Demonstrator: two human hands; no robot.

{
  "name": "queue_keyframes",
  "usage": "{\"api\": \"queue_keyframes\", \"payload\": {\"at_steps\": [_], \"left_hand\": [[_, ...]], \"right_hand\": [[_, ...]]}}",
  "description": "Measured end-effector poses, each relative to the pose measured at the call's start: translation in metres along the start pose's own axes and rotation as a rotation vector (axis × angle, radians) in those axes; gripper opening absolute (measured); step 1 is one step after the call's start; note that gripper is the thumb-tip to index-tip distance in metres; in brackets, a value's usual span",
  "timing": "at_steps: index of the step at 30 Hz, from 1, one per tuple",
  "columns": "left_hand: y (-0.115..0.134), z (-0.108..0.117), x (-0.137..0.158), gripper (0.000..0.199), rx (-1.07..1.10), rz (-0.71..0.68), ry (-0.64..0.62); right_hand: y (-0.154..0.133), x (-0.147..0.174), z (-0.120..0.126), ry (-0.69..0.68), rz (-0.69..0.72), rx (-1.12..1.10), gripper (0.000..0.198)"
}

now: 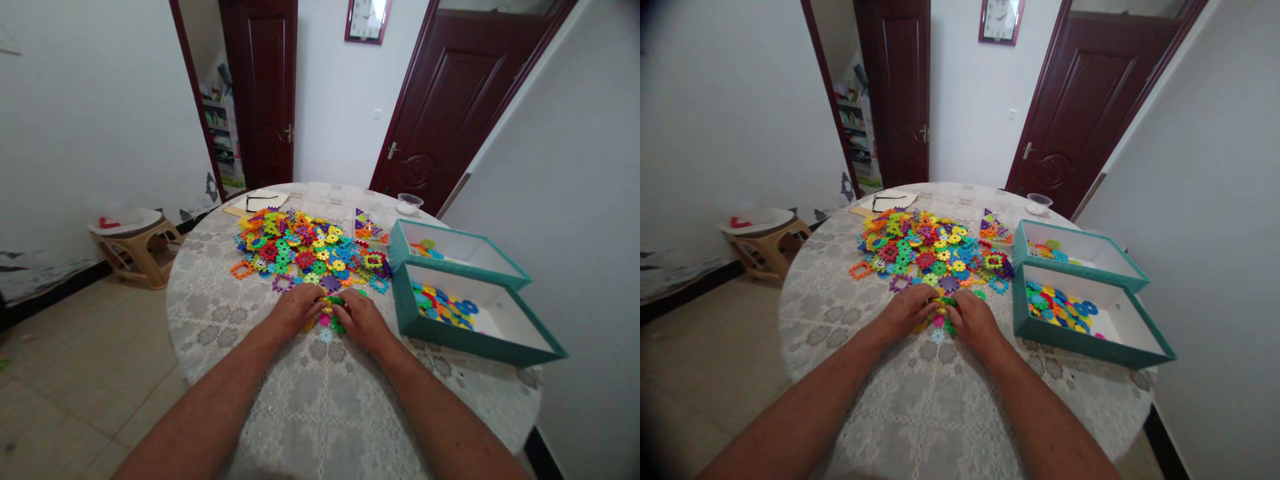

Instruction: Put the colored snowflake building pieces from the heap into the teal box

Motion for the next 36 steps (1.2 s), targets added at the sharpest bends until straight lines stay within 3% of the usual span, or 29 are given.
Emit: {"api": "queue_keyframes", "payload": {"at_steps": [4, 8, 12, 15, 17, 19, 22, 25, 28, 31, 33, 36], "left_hand": [[0.01, 0.003, -0.002, 0.023, 0.148, -0.023, 0.061], [0.017, 0.015, -0.002, 0.024, 0.282, 0.025, 0.091], [0.016, 0.041, 0.004, 0.022, 0.103, 0.082, 0.161], [0.01, 0.054, 0.011, 0.019, -0.047, 0.17, 0.06], [0.006, 0.057, 0.017, 0.025, -0.072, 0.238, -0.037], [0.002, 0.057, 0.022, 0.041, -0.043, 0.302, -0.152], [0.001, 0.054, 0.026, 0.062, 0.003, 0.349, -0.285], [0.002, 0.053, 0.026, 0.064, -0.016, 0.321, -0.336], [0.004, 0.052, 0.024, 0.053, -0.055, 0.327, -0.362], [0.006, 0.051, 0.021, 0.045, -0.068, 0.355, -0.35], [0.006, 0.05, 0.019, 0.041, -0.081, 0.363, -0.335], [0.006, 0.046, 0.017, 0.033, -0.114, 0.338, -0.329]], "right_hand": [[-0.006, 0.0, 0.008, 0.025, -0.015, -0.131, 0.005], [-0.014, 0.002, 0.028, 0.125, -0.039, -0.108, 0.005], [-0.012, 0.009, 0.072, 0.394, -0.039, 0.1, 0.008], [0.006, 0.017, 0.107, 0.59, -0.138, 0.365, 0.011], [0.025, 0.024, 0.122, 0.628, -0.261, 0.526, 0.018], [0.046, 0.03, 0.129, 0.606, -0.398, 0.625, 0.025], [0.078, 0.039, 0.129, 0.456, -0.582, 0.686, 0.028], [0.098, 0.044, 0.126, 0.316, -0.669, 0.692, 0.026], [0.092, 0.041, 0.131, 0.436, -0.589, 0.692, 0.027], [0.062, 0.031, 0.127, 0.542, -0.417, 0.556, 0.024], [0.037, 0.023, 0.112, 0.407, -0.267, 0.391, 0.021], [0.003, 0.018, 0.076, 0.008, -0.094, 0.24, 0.023]]}}
Point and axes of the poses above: each hand's wrist, its own x-axis away from the middle knuckle, its own z-axis out of the back of the hand, y = z × x, the point moved 3 cm from there along -x, towards the middle knuckle, and after that the axes turned 14 degrees about x, right-handed, at the moved point
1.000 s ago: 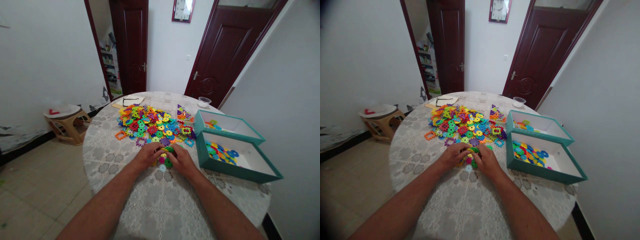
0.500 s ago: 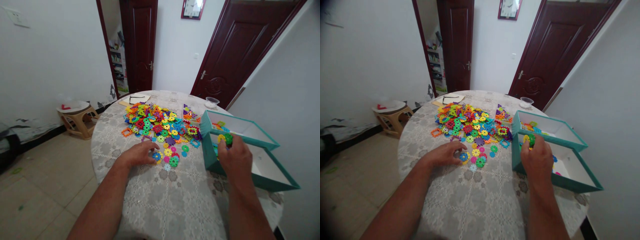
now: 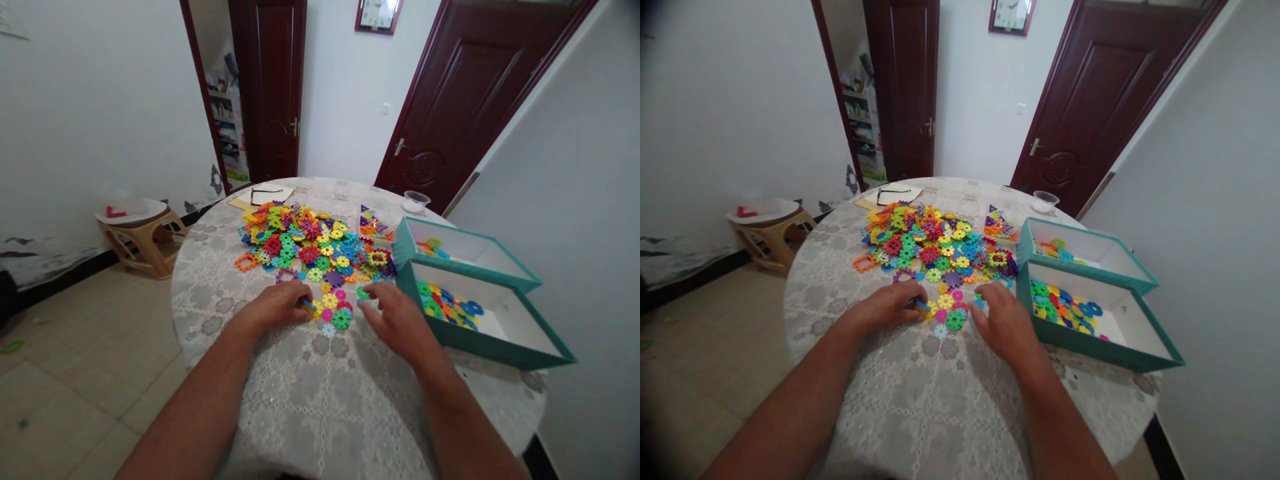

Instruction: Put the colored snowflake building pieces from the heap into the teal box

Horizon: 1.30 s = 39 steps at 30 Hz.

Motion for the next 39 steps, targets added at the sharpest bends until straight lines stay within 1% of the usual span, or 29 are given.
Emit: {"api": "queue_keyframes", "payload": {"at_steps": [2, 3, 4, 6, 9, 11, 15, 19, 24, 30, 37, 39], "left_hand": [[0.001, -0.003, -0.001, 0.029, -0.029, -0.031, 0.009], [0.002, -0.004, -0.001, 0.028, -0.041, -0.048, 0.014], [0.002, -0.006, -0.002, 0.027, -0.049, -0.063, 0.021], [0.003, -0.009, -0.003, 0.025, -0.055, -0.09, 0.041], [0.002, -0.016, -0.006, 0.023, -0.044, -0.14, 0.086], [0.002, -0.022, -0.01, 0.02, -0.052, -0.157, 0.112], [0.006, -0.028, -0.015, 0.013, -0.068, -0.143, 0.141], [0.014, -0.026, -0.013, 0.013, -0.059, -0.155, 0.127], [0.016, -0.024, -0.009, 0.018, -0.055, -0.159, 0.09], [0.011, -0.026, -0.012, 0.027, -0.025, -0.138, 0.097], [0.009, -0.028, -0.014, 0.033, -0.028, -0.128, 0.119], [0.01, -0.028, -0.015, 0.028, -0.039, -0.123, 0.127]], "right_hand": [[-0.016, 0.003, -0.019, -0.211, 0.037, -0.002, 0.03], [-0.021, 0.004, -0.027, -0.283, 0.027, 0.005, 0.033], [-0.023, 0.004, -0.034, -0.332, 0.004, 0.008, 0.034], [-0.024, 0.003, -0.043, -0.373, -0.042, -0.01, 0.03], [-0.024, -0.002, -0.049, -0.36, -0.062, -0.078, 0.015], [-0.023, -0.004, -0.052, -0.353, -0.054, -0.116, 0.009], [-0.019, -0.004, -0.057, -0.335, -0.043, -0.18, 0.01], [-0.017, -0.003, -0.061, -0.285, -0.046, -0.223, 0.012], [-0.019, -0.006, -0.061, -0.301, -0.056, -0.237, 0.014], [-0.021, -0.007, -0.06, -0.335, -0.075, -0.33, 0.017], [-0.016, -0.004, -0.064, -0.268, -0.118, -0.269, 0.012], [-0.014, -0.004, -0.065, -0.262, -0.127, -0.254, 0.008]]}}
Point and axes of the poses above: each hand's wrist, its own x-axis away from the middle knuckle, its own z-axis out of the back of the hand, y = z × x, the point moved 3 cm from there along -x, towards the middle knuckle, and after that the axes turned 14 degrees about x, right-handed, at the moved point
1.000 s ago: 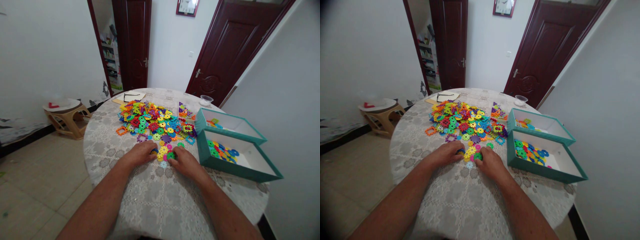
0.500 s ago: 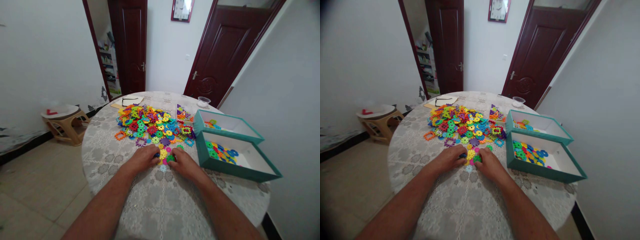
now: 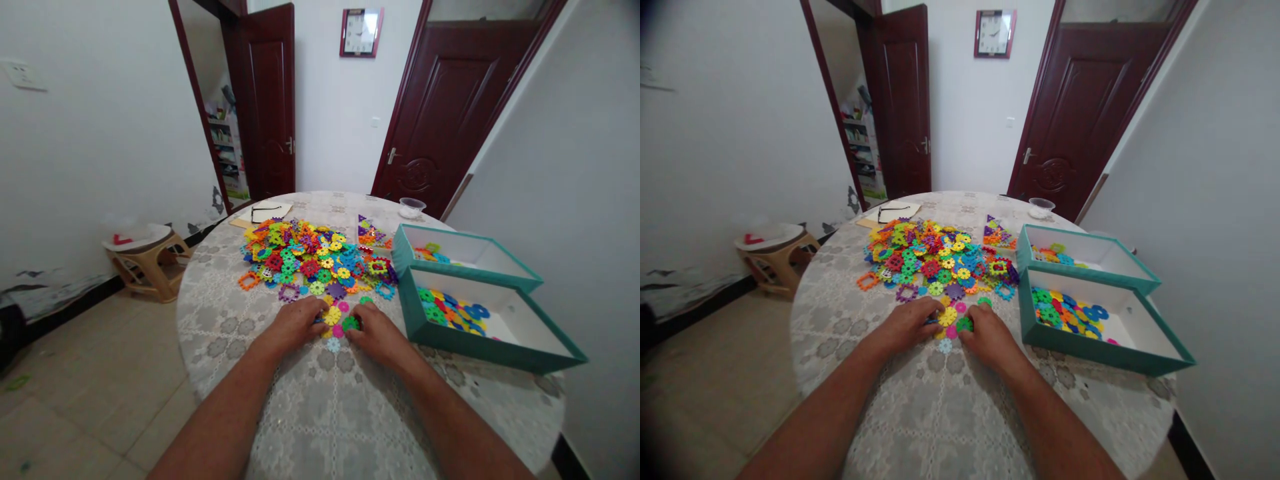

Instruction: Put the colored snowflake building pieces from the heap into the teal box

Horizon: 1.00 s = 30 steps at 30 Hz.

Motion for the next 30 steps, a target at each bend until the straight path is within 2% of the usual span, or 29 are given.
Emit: {"api": "queue_keyframes", "payload": {"at_steps": [5, 9, 13, 15, 18, 24, 26, 28, 30], "left_hand": [[0.004, 0.001, -0.001, 0.017, -0.035, 0.011, -0.003], [0.004, 0.0, -0.001, 0.014, 0.057, -0.027, -0.004], [0.002, 0.0, -0.004, 0.019, 0.203, -0.033, 0.077], [0.003, 0.001, -0.005, 0.023, 0.281, -0.036, 0.134], [0.005, 0.001, -0.006, 0.031, 0.423, -0.018, 0.205], [0.013, -0.003, -0.006, 0.027, 0.612, 0.035, 0.279], [0.014, -0.002, -0.006, 0.027, 0.654, 0.049, 0.319], [0.015, 0.0, -0.004, 0.028, 0.639, 0.032, 0.392], [0.018, 0.002, -0.002, 0.026, 0.537, -0.041, 0.482]], "right_hand": [[-0.003, 0.001, -0.001, -0.017, 0.054, 0.028, 0.008], [-0.01, 0.0, -0.001, -0.028, 0.09, 0.001, 0.008], [-0.014, -0.001, 0.005, 0.065, 0.074, -0.034, 0.005], [-0.018, 0.0, 0.007, 0.091, 0.087, -0.107, 0.01], [-0.022, 0.001, 0.005, 0.107, 0.066, -0.33, 0.025], [-0.023, -0.003, -0.024, -0.077, -0.276, -0.995, 0.03], [-0.024, -0.004, -0.026, -0.091, -0.342, -1.203, 0.033], [-0.025, -0.005, -0.023, -0.09, -0.37, -1.343, 0.036], [-0.027, -0.004, -0.019, -0.119, -0.387, -1.428, 0.036]]}}
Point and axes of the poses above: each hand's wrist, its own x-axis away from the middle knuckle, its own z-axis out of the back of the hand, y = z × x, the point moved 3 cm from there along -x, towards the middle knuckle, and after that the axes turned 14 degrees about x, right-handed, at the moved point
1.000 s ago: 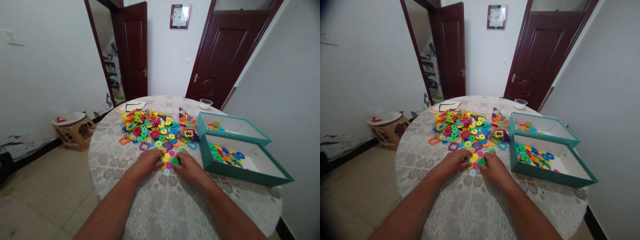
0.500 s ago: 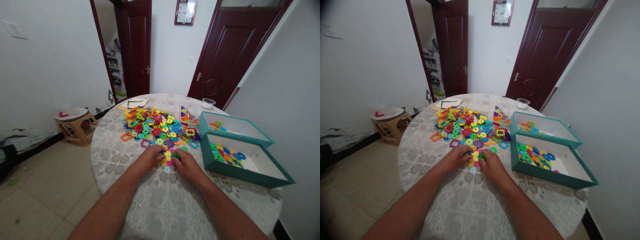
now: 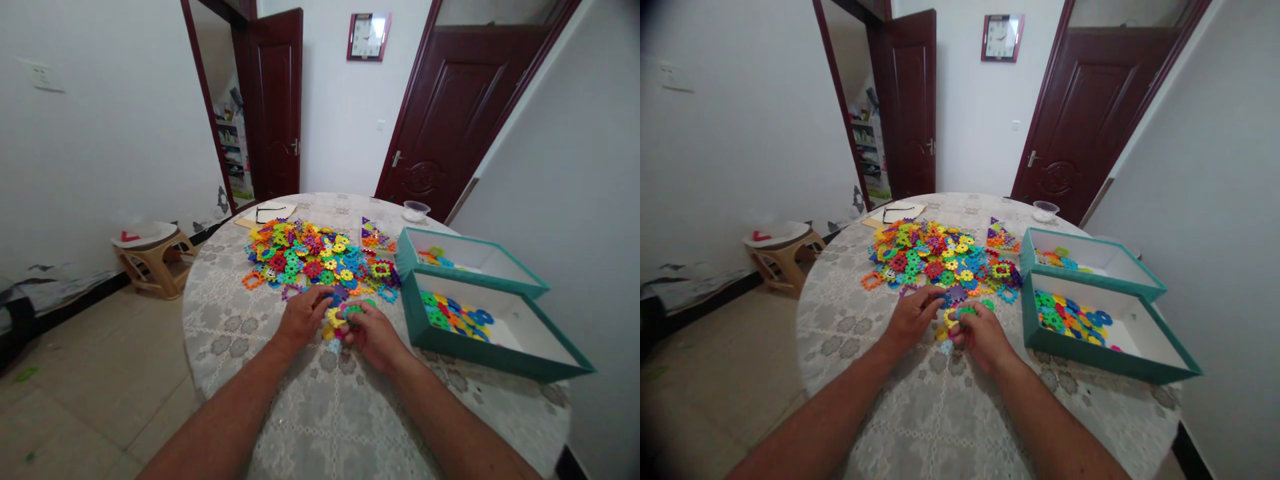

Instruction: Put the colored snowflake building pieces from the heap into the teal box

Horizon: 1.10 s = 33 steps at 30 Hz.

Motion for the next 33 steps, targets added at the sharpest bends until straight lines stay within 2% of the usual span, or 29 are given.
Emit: {"api": "queue_keyframes", "payload": {"at_steps": [2, 4, 8, 13, 19, 23, 28, 31, 33], "left_hand": [[0.004, -0.002, 0.003, 0.024, -0.105, -0.146, 0.02], [0.007, -0.008, 0.007, 0.025, -0.175, -0.279, -0.017], [0.009, -0.025, 0.012, 0.027, -0.194, -0.476, -0.19], [0.003, -0.031, 0.009, 0.03, -0.168, -0.572, -0.228], [0.01, -0.028, 0.008, 0.031, -0.148, -0.644, -0.204], [0.02, -0.018, 0.008, 0.026, -0.159, -0.587, -0.092], [0.013, 0.002, 0.002, 0.016, -0.279, -0.526, 0.094], [0.004, 0.007, -0.001, 0.014, -0.334, -0.48, 0.058], [-0.001, 0.005, -0.001, 0.017, -0.369, -0.435, -0.058]], "right_hand": [[-0.002, 0.002, -0.003, -0.06, -0.058, -0.089, 0.032], [-0.003, 0.004, -0.008, -0.132, -0.122, -0.202, 0.026], [-0.002, 0.002, -0.013, -0.196, -0.201, -0.35, 0.042], [-0.001, -0.004, -0.013, -0.177, -0.28, -0.428, 0.051], [0.002, -0.007, -0.012, -0.144, -0.3, -0.446, 0.039], [-0.002, -0.005, -0.007, -0.163, -0.198, -0.365, 0.019], [-0.045, 0.019, 0.009, -0.078, 0.041, -0.186, 0.03], [-0.08, 0.041, 0.034, 0.075, 0.237, -0.002, 0.032], [-0.101, 0.056, 0.059, 0.311, 0.396, 0.242, 0.032]]}}
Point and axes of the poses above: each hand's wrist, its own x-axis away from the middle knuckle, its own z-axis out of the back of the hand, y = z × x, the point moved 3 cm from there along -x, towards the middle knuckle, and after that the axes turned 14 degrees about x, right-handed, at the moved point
